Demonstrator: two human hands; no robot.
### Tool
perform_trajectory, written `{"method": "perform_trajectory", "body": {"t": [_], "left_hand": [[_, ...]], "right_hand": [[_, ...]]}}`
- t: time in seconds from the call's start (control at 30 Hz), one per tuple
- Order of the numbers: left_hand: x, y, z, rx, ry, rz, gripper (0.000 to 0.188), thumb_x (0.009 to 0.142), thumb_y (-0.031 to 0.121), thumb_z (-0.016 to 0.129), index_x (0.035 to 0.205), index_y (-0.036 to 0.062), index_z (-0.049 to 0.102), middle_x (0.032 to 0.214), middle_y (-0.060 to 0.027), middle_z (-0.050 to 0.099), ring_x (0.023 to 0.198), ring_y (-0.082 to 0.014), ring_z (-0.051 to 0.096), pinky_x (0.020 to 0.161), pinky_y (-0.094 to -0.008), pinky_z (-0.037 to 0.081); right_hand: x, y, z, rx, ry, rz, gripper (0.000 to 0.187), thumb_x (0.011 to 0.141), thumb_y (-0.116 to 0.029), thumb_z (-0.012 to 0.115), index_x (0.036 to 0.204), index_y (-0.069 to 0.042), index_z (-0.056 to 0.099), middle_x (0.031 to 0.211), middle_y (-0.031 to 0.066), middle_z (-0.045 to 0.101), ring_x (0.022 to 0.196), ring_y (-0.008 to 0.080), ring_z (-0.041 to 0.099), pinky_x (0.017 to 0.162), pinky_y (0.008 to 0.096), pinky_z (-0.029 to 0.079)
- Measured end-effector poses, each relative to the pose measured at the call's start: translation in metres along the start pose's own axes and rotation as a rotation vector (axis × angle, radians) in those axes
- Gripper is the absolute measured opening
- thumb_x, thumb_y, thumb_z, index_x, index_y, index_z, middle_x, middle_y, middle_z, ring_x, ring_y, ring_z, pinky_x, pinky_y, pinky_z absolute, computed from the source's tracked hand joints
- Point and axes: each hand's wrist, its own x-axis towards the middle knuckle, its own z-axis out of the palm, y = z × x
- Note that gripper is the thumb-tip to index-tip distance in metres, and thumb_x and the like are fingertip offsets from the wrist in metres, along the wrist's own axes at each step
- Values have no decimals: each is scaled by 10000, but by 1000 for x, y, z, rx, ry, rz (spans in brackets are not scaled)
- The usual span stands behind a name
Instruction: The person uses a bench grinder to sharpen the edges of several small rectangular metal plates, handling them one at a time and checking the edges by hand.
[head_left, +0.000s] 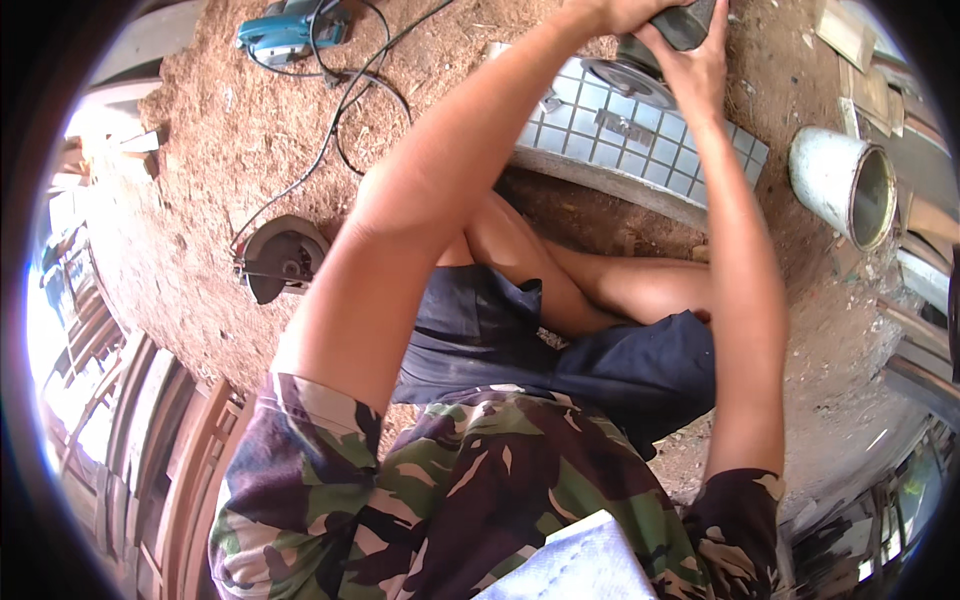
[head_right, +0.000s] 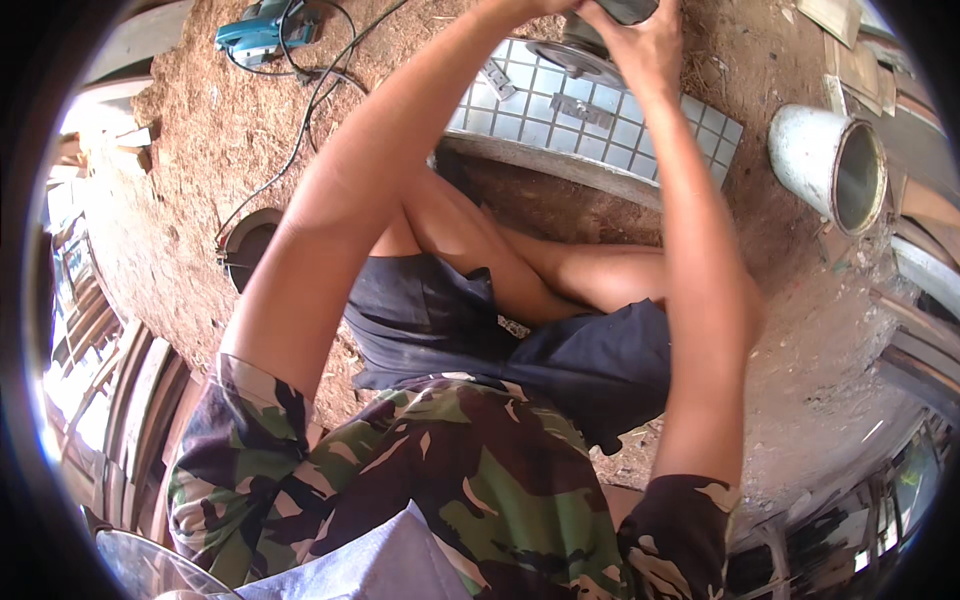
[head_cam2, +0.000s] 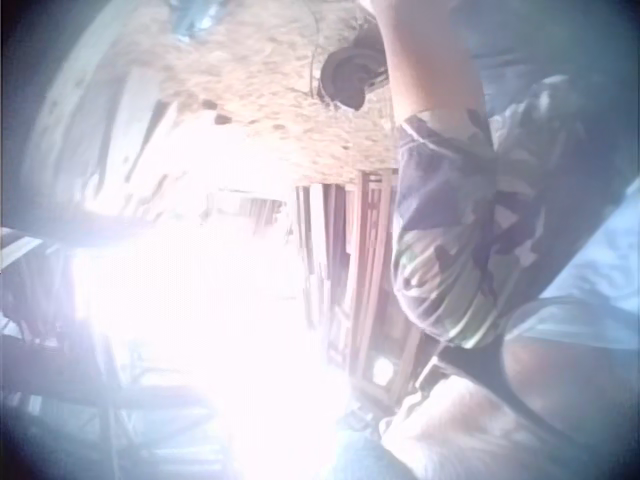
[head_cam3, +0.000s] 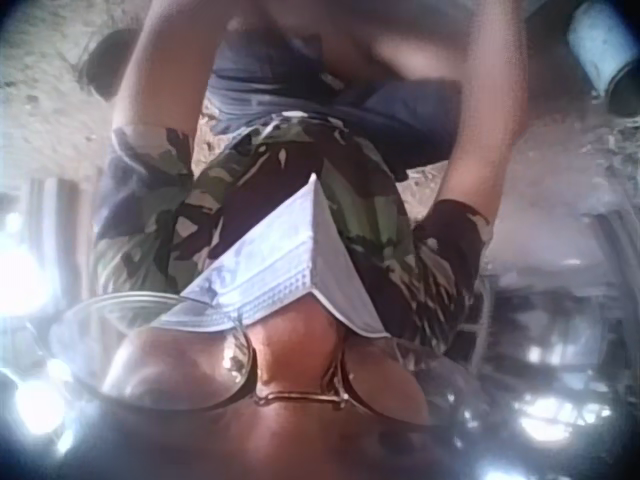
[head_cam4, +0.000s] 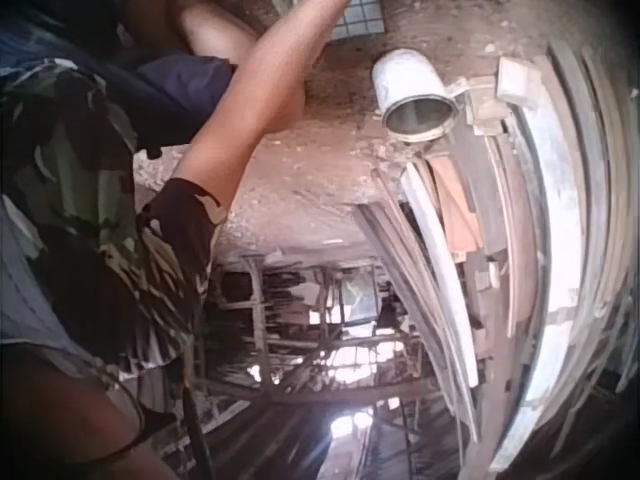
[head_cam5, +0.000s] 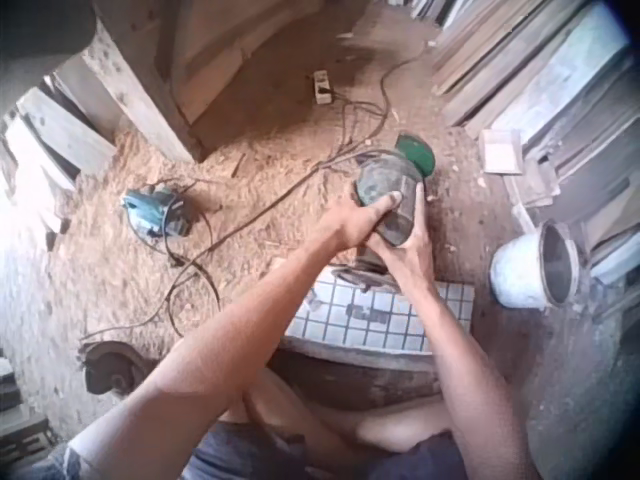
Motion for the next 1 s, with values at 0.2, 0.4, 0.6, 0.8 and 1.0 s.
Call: {"method": "perform_trajectory", "body": {"t": [0.2,0.4,0.6,0.8,1.0], "left_hand": [[-13,6,24,-83,157,20,1143,805,734,716,1561,-49,369,1492,-322,527,1414,-421,508,1170,-454,419],[-2,-12,1,-242,-3,151,1032,794,658,791,1495,-37,488,1444,-291,586,1367,-379,565,1145,-431,452],[-22,31,32,40,160,-189,1223,770,832,651,1580,-36,357,1535,-326,482,1471,-409,448,1215,-471,357],[7,-14,5,-285,-18,-31,1192,777,715,772,1566,-63,335,1510,-314,508,1356,-387,572,1124,-433,470],[8,-11,2,-328,-24,107,1009,790,616,814,1457,-79,510,1412,-284,612,1250,-340,659,1043,-411,540]], "right_hand": [[14,22,-30,-56,-131,-156,1282,740,-396,942,1669,-37,134,1564,281,456,1418,332,515,1150,399,450],[10,27,-9,-43,-80,-226,1273,742,-393,938,1671,-46,141,1546,278,474,1407,331,524,1151,407,448],[26,32,-51,-51,-216,-224,1276,748,-383,938,1680,-72,124,1615,250,392,1483,326,423,1202,419,383],[4,15,-7,23,-68,-160,1272,751,-417,936,1669,-39,141,1546,283,482,1410,341,526,1145,398,455],[7,6,-18,-39,-122,-93,1283,744,-454,933,1670,-38,148,1525,285,505,1386,348,548,1135,398,465]]}}
